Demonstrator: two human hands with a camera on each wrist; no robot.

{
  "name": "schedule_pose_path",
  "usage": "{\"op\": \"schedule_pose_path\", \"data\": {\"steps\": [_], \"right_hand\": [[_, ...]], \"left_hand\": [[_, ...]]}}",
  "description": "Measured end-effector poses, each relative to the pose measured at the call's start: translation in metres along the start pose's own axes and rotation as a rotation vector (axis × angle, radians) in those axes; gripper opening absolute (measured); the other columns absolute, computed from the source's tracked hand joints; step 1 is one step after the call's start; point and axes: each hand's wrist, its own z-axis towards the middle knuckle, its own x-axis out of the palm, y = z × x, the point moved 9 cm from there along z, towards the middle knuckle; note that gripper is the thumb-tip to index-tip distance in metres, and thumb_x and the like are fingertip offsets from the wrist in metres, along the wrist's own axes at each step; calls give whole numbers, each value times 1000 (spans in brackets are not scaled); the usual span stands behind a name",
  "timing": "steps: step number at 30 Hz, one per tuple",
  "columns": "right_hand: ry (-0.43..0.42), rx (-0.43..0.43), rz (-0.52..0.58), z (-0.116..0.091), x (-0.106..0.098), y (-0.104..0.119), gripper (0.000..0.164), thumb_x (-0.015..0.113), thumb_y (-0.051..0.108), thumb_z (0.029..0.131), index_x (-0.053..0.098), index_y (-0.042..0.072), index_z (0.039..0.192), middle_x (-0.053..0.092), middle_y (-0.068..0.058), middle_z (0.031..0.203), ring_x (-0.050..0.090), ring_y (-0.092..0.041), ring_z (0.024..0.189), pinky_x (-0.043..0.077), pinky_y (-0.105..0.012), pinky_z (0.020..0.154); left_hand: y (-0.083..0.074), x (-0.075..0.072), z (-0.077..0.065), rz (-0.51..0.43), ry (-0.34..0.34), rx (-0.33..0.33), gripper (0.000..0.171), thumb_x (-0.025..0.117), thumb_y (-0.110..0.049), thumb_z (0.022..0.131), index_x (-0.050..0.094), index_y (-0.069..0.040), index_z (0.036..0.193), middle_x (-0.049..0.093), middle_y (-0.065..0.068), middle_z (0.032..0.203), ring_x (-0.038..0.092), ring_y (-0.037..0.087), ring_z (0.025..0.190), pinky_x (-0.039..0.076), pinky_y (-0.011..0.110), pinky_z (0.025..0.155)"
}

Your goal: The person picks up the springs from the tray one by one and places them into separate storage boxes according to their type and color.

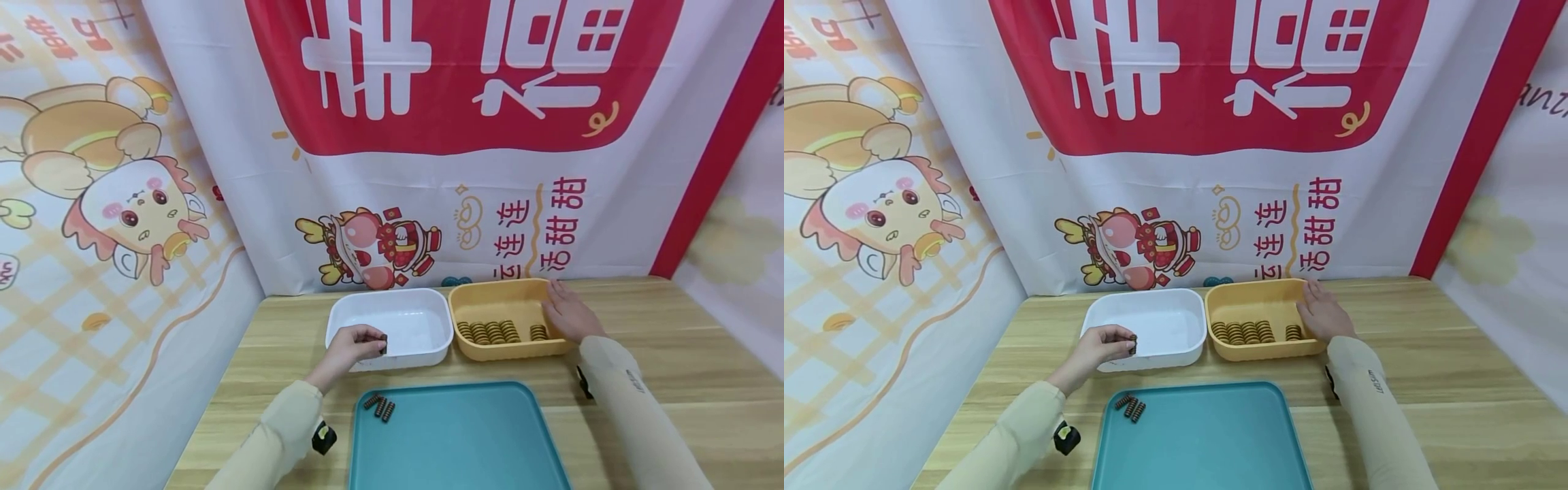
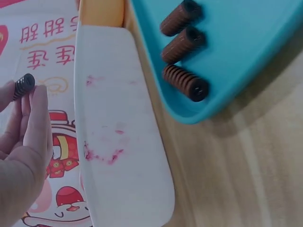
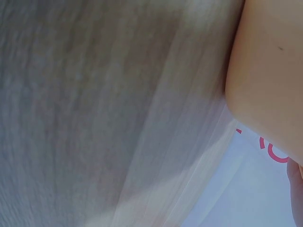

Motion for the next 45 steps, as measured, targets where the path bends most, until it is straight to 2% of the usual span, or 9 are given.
{"op": "schedule_pose_path", "data": {"steps": [5,10,17,23,26,30,35,38,45], "right_hand": [[21,14,-17,0,1,0,60,31,26,102,19,-18,141,13,-35,148,12,-47,137,12,-55,110],[23,19,-20,0,1,0,59,32,25,102,18,-17,141,12,-34,149,12,-47,137,10,-54,111],[13,21,-14,-1,0,0,61,30,28,102,19,-18,141,13,-33,149,12,-47,137,10,-55,111],[9,26,-20,-1,-2,-1,60,35,24,101,20,-18,141,13,-33,149,12,-47,137,10,-55,111],[10,22,-17,-1,-2,-1,60,36,23,100,19,-17,141,13,-33,149,12,-47,137,10,-54,111],[-3,16,-29,1,2,-2,59,36,23,100,20,-17,140,15,-33,148,13,-47,137,11,-54,111],[-18,6,-44,2,5,-4,59,36,23,100,21,-18,140,16,-34,148,14,-47,137,13,-55,111],[-22,-1,-37,2,5,-3,58,37,22,100,22,-19,139,17,-34,147,14,-47,137,13,-55,111],[-19,9,-22,0,4,-2,59,36,23,100,21,-18,140,15,-33,148,12,-46,137,11,-54,111]], "left_hand": [[6,-5,12,-87,-34,-99,21,61,-3,90,61,11,105,66,15,97,67,21,88,54,33,82],[16,-11,25,-139,-45,-196,20,57,-1,92,59,14,106,64,15,94,66,27,92,53,33,83],[26,-25,45,-135,-114,-272,20,60,1,90,59,16,103,65,11,84,66,16,75,55,30,77],[32,-33,62,-80,-173,-352,20,63,2,87,63,14,103,66,11,78,63,14,66,56,31,73],[38,-30,68,7,-174,-405,17,66,2,84,65,11,99,67,11,75,62,12,61,56,27,66],[46,-25,74,205,-153,-465,12,71,0,81,67,7,90,66,9,71,60,11,54,54,23,56],[51,-21,76,425,-145,-498,15,75,-3,77,64,3,85,64,11,70,60,14,53,56,29,61],[53,-19,77,519,-138,-485,19,77,-3,75,62,2,85,63,12,70,61,17,54,56,30,59],[47,-16,74,763,-122,-402,25,80,-3,71,59,2,83,58,10,68,56,16,49,48,23,46]]}}
